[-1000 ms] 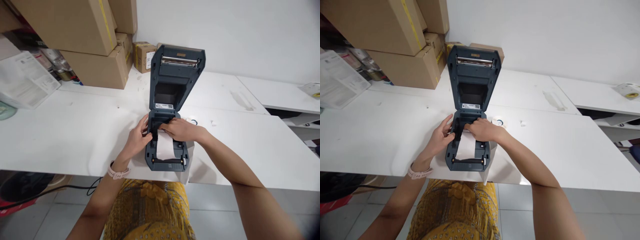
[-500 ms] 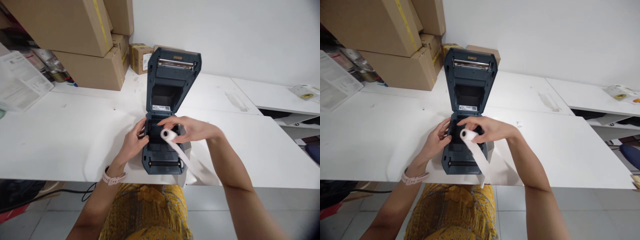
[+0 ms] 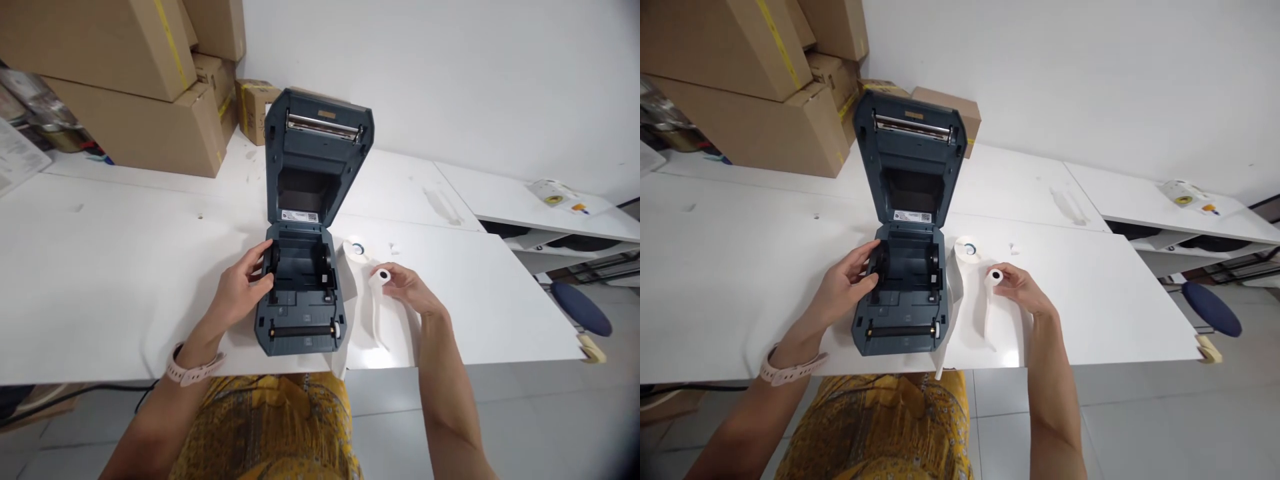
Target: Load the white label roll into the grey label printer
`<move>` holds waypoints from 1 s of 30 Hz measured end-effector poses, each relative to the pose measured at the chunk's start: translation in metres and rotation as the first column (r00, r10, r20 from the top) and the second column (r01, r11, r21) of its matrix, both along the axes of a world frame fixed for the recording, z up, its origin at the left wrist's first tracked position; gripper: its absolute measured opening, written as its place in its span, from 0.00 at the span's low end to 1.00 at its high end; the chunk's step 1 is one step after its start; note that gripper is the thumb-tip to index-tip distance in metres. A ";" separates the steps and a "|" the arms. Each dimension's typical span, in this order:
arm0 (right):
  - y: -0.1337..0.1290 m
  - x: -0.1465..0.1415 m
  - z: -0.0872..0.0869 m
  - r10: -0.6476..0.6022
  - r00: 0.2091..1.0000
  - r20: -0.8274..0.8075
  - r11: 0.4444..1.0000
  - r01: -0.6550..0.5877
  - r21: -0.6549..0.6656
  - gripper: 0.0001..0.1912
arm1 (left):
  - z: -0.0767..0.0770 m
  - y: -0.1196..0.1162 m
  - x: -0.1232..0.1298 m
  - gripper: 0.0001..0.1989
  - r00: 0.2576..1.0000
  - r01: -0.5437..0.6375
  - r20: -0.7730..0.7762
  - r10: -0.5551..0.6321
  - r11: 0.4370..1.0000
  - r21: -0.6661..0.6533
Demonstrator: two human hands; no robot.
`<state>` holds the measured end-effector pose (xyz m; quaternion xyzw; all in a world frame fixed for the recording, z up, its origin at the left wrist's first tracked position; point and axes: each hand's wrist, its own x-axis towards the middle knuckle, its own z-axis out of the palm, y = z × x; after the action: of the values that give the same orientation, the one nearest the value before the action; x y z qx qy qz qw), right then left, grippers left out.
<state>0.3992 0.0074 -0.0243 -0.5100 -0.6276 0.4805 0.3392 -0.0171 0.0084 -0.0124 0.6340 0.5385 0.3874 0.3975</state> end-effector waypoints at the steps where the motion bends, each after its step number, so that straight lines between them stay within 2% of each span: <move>1: 0.000 0.002 0.000 0.017 1.000 0.014 1.000 -0.017 -0.013 0.22 | 0.001 0.000 0.000 0.34 1.000 0.002 0.001 -0.002 1.000 -0.003; 3: 0.000 0.009 0.002 0.018 1.000 0.006 1.000 -0.018 -0.008 0.25 | 0.002 0.000 0.000 0.34 1.000 0.005 0.004 -0.005 1.000 -0.007; 7: 0.004 0.015 0.016 -0.059 0.996 -0.068 0.994 0.065 0.091 0.30 | 0.002 0.000 0.000 0.33 1.000 0.008 -0.010 -0.008 1.000 0.003; 10: 0.021 -0.001 0.036 0.029 0.996 0.087 0.995 -0.037 0.087 0.37 | 0.000 0.001 -0.001 0.34 1.000 0.018 -0.008 -0.018 1.000 0.021; 14: 0.053 -0.035 0.053 0.152 0.923 0.354 0.987 -0.157 -0.013 0.48 | -0.002 0.001 0.000 0.34 1.000 0.022 0.007 -0.022 1.000 0.006; 18: 0.072 -0.054 0.052 0.228 0.883 0.411 0.974 -0.208 -0.091 0.40 | 0.000 0.000 0.000 0.34 1.000 0.025 0.007 -0.025 1.000 -0.008; 22: 0.066 -0.053 0.053 0.172 0.931 0.322 0.984 -0.174 -0.023 0.35 | 0.002 -0.001 0.001 0.34 1.000 0.019 -0.010 -0.019 1.000 0.000; 25: 0.054 -0.055 0.064 0.160 0.985 0.066 0.986 -0.163 0.042 0.39 | 0.003 -0.001 0.001 0.34 1.000 0.030 -0.004 -0.030 0.999 0.012; 28: 0.047 -0.075 0.084 0.239 0.962 -0.131 0.969 -0.229 0.089 0.39 | 0.004 -0.002 0.001 0.35 0.999 0.046 -0.012 -0.046 0.999 0.023; 30: 0.046 -0.099 0.100 0.353 0.934 -0.057 0.928 -0.342 0.146 0.38 | 0.005 -0.002 0.001 0.36 0.998 0.051 -0.028 -0.051 0.998 0.023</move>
<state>0.3000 0.0538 0.0753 -0.3467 -0.7243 0.5105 0.3075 -0.0161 0.0063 -0.0069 0.6576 0.5229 0.3747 0.3921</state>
